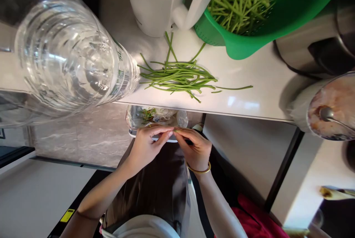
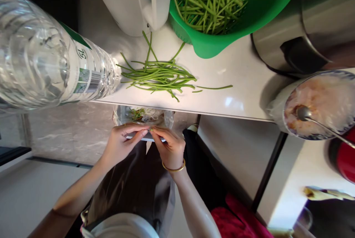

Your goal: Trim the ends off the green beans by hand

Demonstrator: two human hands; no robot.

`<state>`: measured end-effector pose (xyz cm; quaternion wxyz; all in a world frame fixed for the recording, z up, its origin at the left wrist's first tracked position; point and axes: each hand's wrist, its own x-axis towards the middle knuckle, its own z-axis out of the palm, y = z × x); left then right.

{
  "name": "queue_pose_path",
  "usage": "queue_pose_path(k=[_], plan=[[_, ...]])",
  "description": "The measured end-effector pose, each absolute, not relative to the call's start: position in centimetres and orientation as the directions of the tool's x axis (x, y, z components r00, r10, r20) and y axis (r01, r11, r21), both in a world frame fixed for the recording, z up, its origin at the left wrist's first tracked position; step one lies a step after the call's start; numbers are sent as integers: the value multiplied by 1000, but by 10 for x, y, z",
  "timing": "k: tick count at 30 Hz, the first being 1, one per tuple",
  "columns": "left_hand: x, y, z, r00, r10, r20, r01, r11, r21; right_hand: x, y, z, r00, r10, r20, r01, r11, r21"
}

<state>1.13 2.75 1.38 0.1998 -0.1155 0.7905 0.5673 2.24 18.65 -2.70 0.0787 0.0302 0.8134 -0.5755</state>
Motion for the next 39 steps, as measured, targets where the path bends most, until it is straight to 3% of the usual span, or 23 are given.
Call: queue_pose_path(k=[8,14,17,20,23,26,30,39], plan=[[12,28,7,-861,35,-508,-473,312,824,22,187,-30,-984,-172,-43,-39,449,-893],[16,24,0,-811,-12,-584,-571,234,787,19,185,-23,-981,-155,-113,54,343,-938],[19,10,-15,-798,-32,-602,-579,314,752,14,194,-19,-972,36,-234,237,153,-959],[24,-9,-41,-796,-136,-590,-568,503,651,6,210,-21,-902,182,-392,358,-194,-913],[28,-20,-66,-821,-162,-548,-495,679,542,0,223,-25,-856,162,-491,393,-413,-821],[30,-15,-75,-847,-107,-521,-386,797,464,0,222,-27,-824,120,-554,435,-494,-753],[27,2,-55,-876,19,-482,-280,794,540,6,207,-27,-840,132,-526,436,-410,-801],[9,35,28,-977,100,-187,-105,541,835,21,190,-19,-963,49,-266,268,50,-962]])
